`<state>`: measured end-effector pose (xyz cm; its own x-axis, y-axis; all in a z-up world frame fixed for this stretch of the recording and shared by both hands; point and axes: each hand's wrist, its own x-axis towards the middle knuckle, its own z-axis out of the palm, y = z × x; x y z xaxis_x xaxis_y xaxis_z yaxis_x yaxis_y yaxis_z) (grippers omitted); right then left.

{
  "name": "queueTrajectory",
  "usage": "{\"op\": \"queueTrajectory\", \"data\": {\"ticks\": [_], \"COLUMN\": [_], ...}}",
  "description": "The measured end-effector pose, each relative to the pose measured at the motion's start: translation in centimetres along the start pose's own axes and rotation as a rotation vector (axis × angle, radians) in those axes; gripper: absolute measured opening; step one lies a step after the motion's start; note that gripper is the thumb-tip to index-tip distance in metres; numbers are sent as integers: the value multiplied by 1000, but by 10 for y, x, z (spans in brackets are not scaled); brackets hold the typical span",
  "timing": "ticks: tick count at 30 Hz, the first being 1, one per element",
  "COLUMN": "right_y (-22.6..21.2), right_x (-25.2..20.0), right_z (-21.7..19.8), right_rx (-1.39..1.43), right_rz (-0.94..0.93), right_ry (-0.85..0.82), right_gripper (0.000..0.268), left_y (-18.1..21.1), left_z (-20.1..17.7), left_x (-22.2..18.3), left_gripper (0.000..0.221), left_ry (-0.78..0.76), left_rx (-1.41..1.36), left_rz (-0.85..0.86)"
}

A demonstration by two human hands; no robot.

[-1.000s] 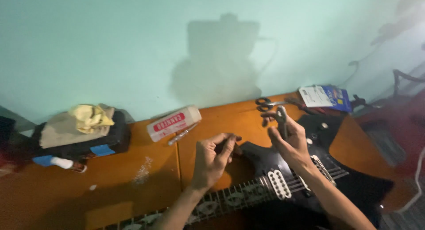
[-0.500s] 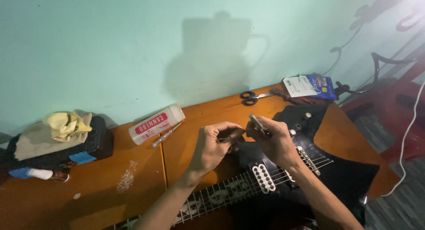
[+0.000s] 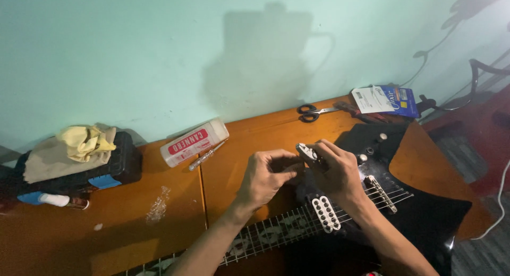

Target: The person is replacing the strings on an electric guitar by threading them through the bridge and winding them around the tuning pegs.

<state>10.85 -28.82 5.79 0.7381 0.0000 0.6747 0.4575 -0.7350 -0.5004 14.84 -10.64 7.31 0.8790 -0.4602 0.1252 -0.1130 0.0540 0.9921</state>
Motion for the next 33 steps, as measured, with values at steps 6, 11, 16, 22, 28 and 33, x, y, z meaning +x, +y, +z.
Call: {"op": "queueTrajectory", "data": {"ticks": [6,11,16,22,28,33], "right_y": [-2,-3,-18,-13,21,1], "right_x": [-4,-6,5,7,-7,-7], "right_z": [-2,1,-5,-23,-16,-35], "right_rx": [-123,-165,111,29,-55,376], "right_rz": [-48,-31,111,30,-25,241], "right_ry": [17,18,78,82,-42,-257], "right_gripper": [8,15,10,27,68,14], "left_y": [25,2,-3,36,60,42], "left_z": [10,3,-3,-7,-4,-12], "left_x": [-9,-5,2,-11,-24,-25], "left_gripper": [11,16,8,9,9,16], "left_ry": [60,57,168,177,34,-45], "left_rx": [-168,-66,70,-136,-328,29], "left_rz": [-131,-72,17,77,83,356]}}
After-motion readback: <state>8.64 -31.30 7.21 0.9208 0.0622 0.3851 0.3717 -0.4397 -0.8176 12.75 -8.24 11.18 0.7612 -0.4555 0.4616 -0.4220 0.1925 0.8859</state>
